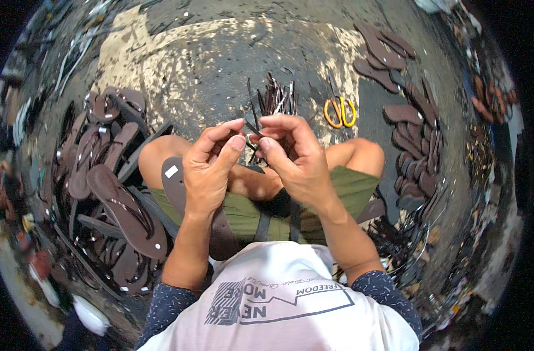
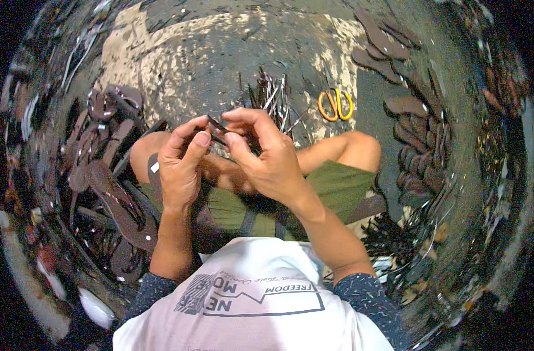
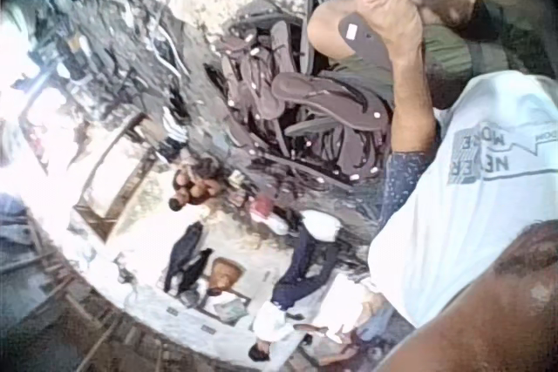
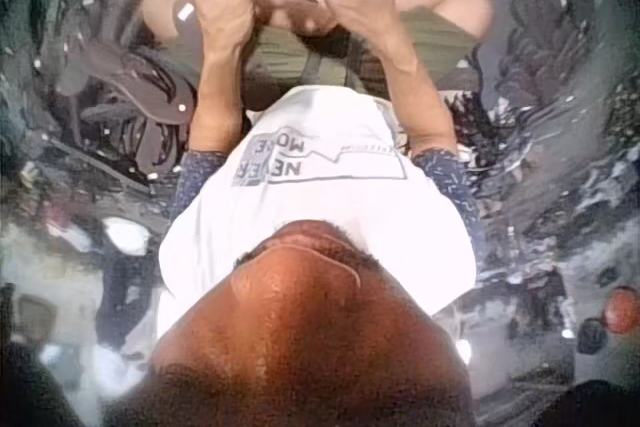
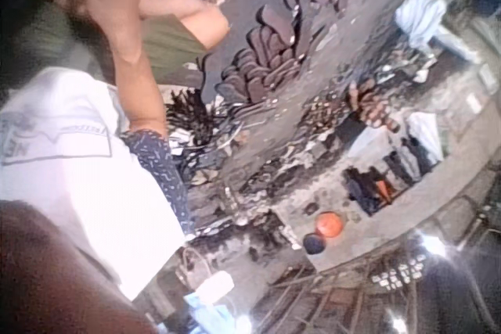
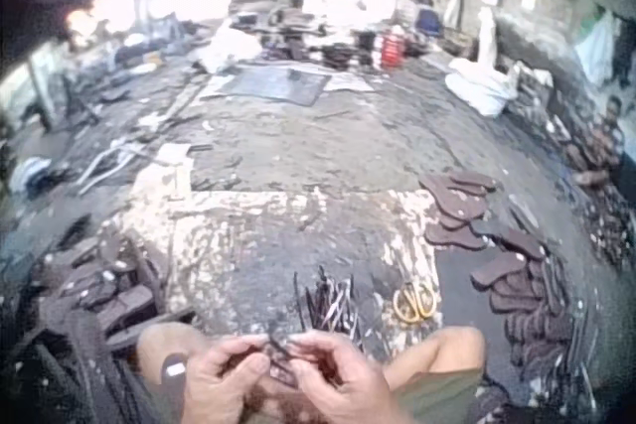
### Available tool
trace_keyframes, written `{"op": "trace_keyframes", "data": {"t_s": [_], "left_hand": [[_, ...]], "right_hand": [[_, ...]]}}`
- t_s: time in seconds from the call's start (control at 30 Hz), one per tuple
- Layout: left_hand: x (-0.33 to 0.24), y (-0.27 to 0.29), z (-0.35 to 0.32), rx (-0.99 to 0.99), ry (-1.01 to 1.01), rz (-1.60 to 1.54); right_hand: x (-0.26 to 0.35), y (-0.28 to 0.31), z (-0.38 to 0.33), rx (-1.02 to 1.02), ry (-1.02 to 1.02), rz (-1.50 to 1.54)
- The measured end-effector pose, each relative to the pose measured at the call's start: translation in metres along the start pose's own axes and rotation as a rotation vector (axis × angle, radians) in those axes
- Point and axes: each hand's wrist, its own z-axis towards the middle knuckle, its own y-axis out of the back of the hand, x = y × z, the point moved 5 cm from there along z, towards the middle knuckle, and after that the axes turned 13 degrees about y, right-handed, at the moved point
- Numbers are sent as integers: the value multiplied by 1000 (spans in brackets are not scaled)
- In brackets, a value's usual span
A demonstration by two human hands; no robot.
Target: The person sits on the floor and assembles flip-flops by inserting metal pins through the straps and into the soles. They repeatedly pick up a sole, insert a pin, and place the finished unit aside.
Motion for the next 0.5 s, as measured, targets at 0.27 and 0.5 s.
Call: {"op": "trace_keyframes", "data": {"t_s": [0.27,0.5], "left_hand": [[-15,-7,-11,13,-109,0],[-8,-29,-17,38,-169,26]], "right_hand": [[28,-4,6,130,287,-383],[38,15,-4,123,370,-372]]}}
